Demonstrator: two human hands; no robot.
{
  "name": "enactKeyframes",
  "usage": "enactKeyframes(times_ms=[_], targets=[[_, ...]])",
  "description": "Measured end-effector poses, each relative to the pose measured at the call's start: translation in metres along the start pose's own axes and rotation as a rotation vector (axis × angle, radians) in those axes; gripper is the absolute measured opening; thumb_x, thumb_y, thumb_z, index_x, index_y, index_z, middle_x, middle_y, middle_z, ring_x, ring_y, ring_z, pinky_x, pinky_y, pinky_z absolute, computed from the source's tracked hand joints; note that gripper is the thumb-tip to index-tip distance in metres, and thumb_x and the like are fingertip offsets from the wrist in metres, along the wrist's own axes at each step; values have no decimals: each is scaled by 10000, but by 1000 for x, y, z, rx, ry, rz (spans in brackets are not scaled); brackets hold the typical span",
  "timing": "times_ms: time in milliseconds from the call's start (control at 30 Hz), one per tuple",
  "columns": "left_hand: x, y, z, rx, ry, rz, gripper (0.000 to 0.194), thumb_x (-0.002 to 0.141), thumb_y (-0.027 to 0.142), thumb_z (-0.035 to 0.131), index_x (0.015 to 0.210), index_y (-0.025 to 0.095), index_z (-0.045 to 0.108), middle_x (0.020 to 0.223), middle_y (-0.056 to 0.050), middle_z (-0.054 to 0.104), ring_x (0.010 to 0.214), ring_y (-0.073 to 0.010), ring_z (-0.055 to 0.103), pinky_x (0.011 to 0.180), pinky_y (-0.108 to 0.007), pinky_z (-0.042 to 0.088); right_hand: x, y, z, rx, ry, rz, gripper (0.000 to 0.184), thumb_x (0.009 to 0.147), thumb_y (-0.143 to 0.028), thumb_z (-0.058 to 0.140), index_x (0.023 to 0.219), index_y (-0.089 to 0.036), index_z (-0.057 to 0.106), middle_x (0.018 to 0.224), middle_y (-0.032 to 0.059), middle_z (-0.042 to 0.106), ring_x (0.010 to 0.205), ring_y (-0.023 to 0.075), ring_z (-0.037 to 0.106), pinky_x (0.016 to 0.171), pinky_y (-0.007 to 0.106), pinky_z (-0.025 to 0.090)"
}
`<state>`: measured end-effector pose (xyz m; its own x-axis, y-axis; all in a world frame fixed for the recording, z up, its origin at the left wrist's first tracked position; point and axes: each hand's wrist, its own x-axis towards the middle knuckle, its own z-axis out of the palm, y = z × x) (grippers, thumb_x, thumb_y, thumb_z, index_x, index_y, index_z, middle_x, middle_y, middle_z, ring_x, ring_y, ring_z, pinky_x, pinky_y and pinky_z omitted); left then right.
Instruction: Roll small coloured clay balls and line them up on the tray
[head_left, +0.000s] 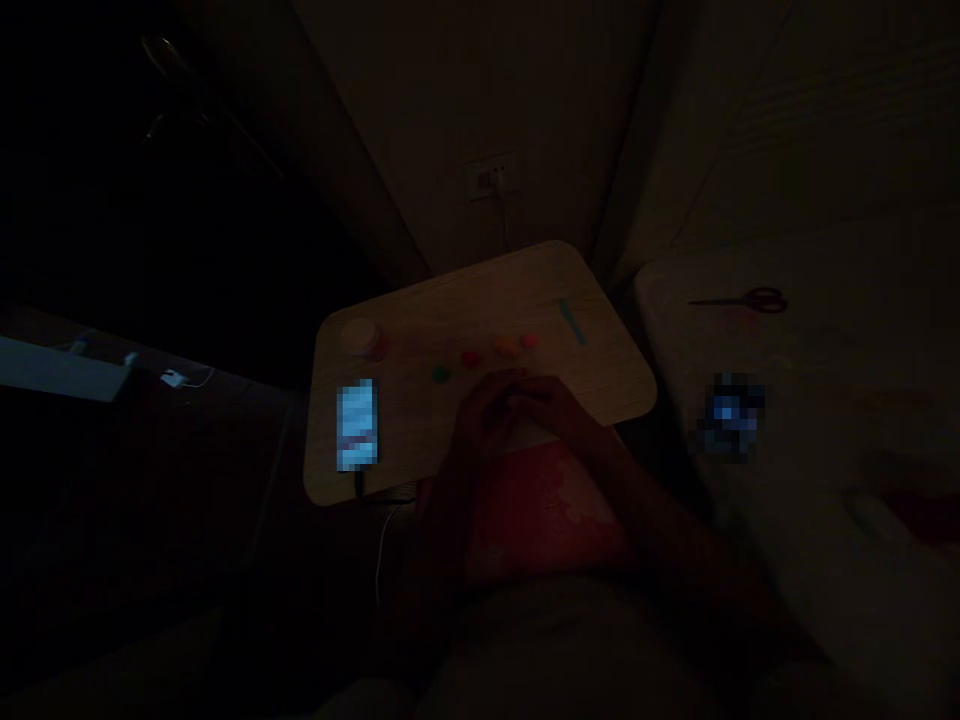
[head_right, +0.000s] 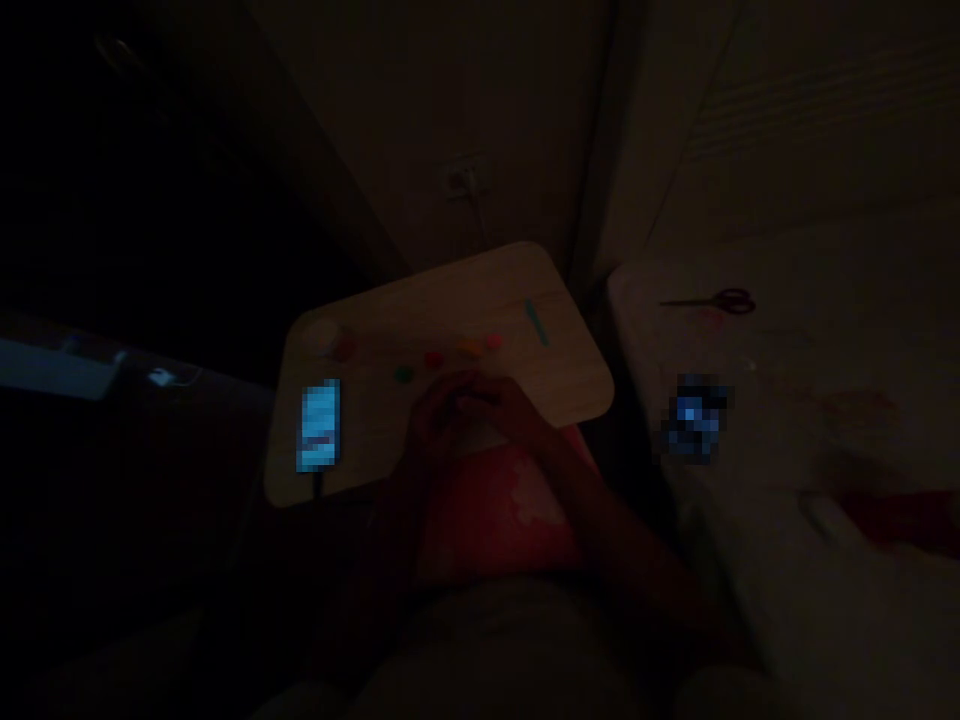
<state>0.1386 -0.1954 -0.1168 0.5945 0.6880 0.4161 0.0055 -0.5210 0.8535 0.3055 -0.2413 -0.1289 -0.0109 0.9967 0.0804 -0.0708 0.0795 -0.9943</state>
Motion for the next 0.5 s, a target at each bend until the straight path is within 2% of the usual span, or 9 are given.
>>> enactKeyframes(times_ms=[100, 267, 500], targets=[[0, -1, 0, 29, 29, -10, 331, 967, 366, 681, 1272, 242, 710, 1295, -114, 726, 1207, -258, 681, 1068, -451, 546, -1, 0, -1, 11, -17, 3, 383, 864, -560, 723, 891, -193, 825, 878, 50, 800, 804, 204, 704, 780, 322, 545], [0, 0, 0, 50, 21, -15, 301, 982, 390, 652, 1229, 236, 730, 1266, -107, 744, 1185, -257, 693, 1061, -451, 548, 0, 3, -2, 55, 8, -28, 426, 865, -615, 713, 982, -225, 837, 1025, 59, 812, 958, 235, 730, 918, 364, 549], [-5, -2, -1, 158, 59, -53, 304, 1025, 392, 574, 1218, 238, 752, 1218, -82, 783, 1115, -247, 737, 1029, -434, 575, 3, 4, -4, 46, -54, 22, 384, 869, -570, 733, 873, -201, 837, 939, 56, 809, 861, 215, 722, 869, 355, 543]])
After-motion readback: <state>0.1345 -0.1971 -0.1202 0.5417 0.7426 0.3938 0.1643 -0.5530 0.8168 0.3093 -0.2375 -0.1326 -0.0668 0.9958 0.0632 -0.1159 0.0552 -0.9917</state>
